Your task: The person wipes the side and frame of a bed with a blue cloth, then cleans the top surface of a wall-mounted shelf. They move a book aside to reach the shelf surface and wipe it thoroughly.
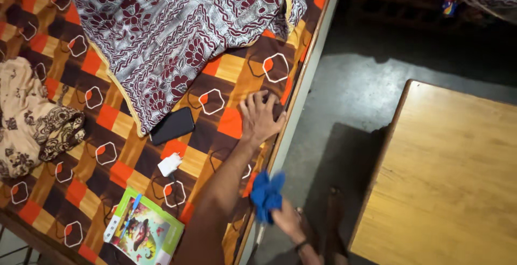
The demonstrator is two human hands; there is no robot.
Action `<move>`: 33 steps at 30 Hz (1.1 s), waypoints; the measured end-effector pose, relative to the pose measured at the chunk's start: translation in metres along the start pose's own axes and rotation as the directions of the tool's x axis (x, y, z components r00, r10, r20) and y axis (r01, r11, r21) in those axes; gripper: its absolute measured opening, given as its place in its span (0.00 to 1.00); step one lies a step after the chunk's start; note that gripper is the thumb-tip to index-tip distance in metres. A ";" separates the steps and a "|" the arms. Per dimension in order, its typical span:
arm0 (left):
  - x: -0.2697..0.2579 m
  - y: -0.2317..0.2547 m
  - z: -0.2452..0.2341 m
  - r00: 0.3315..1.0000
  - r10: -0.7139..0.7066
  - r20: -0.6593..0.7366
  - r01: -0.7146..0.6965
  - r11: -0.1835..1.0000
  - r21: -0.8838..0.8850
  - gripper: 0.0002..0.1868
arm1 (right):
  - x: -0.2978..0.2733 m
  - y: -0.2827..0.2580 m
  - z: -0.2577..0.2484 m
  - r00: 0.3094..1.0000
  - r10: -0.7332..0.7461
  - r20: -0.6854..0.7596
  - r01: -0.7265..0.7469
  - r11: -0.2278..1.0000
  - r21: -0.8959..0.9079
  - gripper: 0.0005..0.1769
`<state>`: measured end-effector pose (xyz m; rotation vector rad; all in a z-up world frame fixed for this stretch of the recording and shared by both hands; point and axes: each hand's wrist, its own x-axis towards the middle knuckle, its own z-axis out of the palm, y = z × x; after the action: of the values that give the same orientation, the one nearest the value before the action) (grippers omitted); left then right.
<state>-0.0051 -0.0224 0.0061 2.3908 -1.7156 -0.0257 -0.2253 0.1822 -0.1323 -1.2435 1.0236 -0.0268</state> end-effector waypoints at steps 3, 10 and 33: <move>0.022 0.004 0.007 0.999 0.051 0.005 -0.051 0.992 0.111 0.33 | -0.022 0.046 0.028 0.989 -0.106 0.103 0.080 0.970 0.231 0.30; 0.015 0.004 0.018 0.985 0.135 -0.104 -0.114 0.976 0.186 0.35 | 0.018 0.057 0.041 0.985 0.067 0.161 -0.122 0.924 0.363 0.26; 0.014 -0.002 0.026 0.982 0.136 -0.129 -0.110 0.976 0.189 0.16 | 0.236 -0.007 -0.048 0.895 -0.018 -0.447 0.272 0.815 0.512 0.32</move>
<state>-0.0023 -0.0388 -0.0180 2.3368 -1.8669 0.3233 -0.1164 0.0188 -0.2720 -0.7686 1.1728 -0.7114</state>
